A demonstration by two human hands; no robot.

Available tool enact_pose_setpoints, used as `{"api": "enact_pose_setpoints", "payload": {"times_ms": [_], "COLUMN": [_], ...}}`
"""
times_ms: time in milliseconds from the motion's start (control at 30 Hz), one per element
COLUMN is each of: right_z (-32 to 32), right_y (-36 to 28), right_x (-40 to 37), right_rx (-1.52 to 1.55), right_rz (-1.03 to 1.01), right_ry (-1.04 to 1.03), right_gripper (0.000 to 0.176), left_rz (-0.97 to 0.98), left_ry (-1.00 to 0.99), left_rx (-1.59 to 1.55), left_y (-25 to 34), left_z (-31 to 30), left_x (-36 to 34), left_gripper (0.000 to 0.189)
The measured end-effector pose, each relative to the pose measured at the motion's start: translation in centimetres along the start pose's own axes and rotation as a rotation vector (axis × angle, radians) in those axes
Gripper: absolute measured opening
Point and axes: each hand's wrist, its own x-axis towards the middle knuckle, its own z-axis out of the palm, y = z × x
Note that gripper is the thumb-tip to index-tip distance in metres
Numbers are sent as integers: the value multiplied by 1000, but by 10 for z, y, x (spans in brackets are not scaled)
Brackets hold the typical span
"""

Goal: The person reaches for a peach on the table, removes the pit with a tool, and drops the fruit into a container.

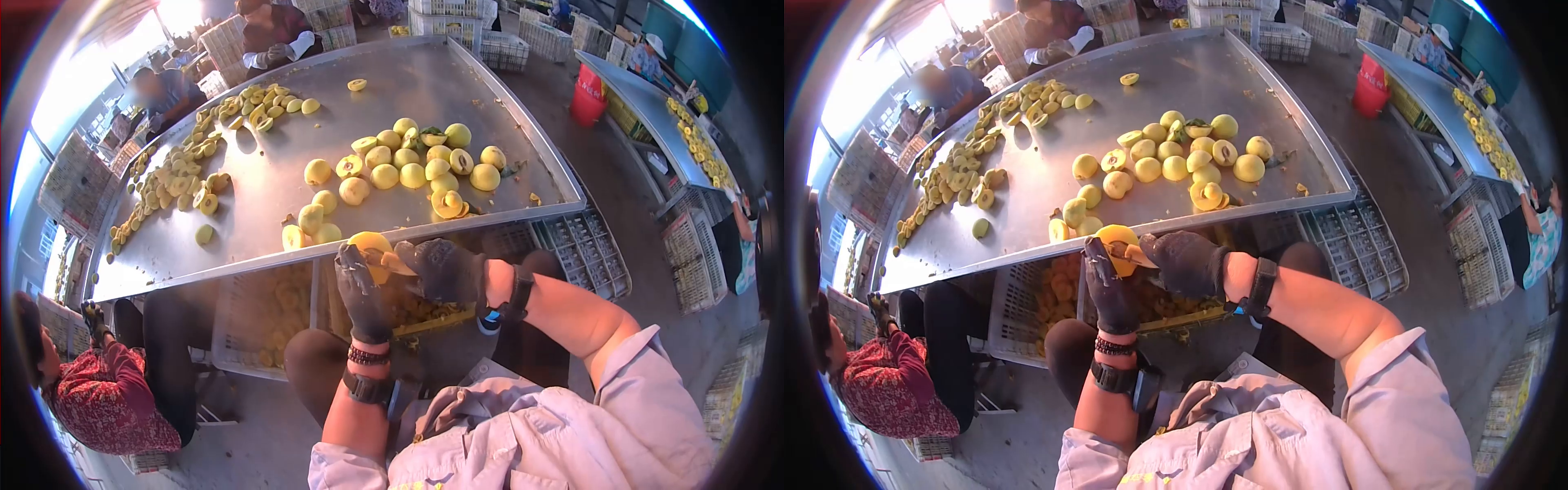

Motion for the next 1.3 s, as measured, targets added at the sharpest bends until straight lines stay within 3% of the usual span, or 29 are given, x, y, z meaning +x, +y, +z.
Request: {"api": "enact_pose_setpoints", "payload": {"times_ms": [133,233,333,433,533,633,733,833,933,967,1033,1100,1167,1200,1233,1267,1300], "right_z": [-4,-8,-11,-1,13,-8,8,18,25,28,29,32,54,59,57,54,50], "right_y": [15,10,-9,1,14,0,-3,-4,-5,-4,-2,15,43,50,49,47,46], "right_x": [-1,-5,-8,-10,-9,-17,-23,-34,-40,-42,-44,-46,-44,-42,-36,-27,-14], "right_rx": [191,-113,-63,227,504,997,1385,1799,1720,1761,1864,1937,769,183,-168,-71,22], "right_rz": [-117,-124,155,78,-123,377,429,595,580,553,505,492,271,156,133,133,127], "right_ry": [-58,59,-81,-73,10,-337,-344,-352,-303,-296,-255,-301,-454,-474,-588,-402,-217], "right_gripper": [32,32,32,27,20,18,18,18,20,20,19,19,21,26,37,37,36], "left_rz": [-302,-392,-427,-387,-341,-113,-439,-326,-342,123,-113,-588,-784,-629,-791,-946,-992], "left_ry": [-35,-72,-96,-7,-1,27,-19,-113,-45,-87,-2,62,198,320,530,742,774], "left_rx": [-262,-305,-309,-300,-198,-54,-346,-372,-412,201,-20,-690,-1467,-1673,-1576,-1461,-1407], "left_y": [15,28,34,29,23,25,42,27,18,-2,-15,-32,-45,-36,-19,-9,-45], "left_z": [-4,-10,-12,-2,3,3,0,4,16,21,15,-10,-48,-61,-74,-84,-84], "left_x": [11,19,23,18,15,16,24,15,4,-5,-7,-10,9,23,34,41,32], "left_gripper": [46,45,44,30,28,28,26,24,24,33,39,46,54,56,54,52,47]}}
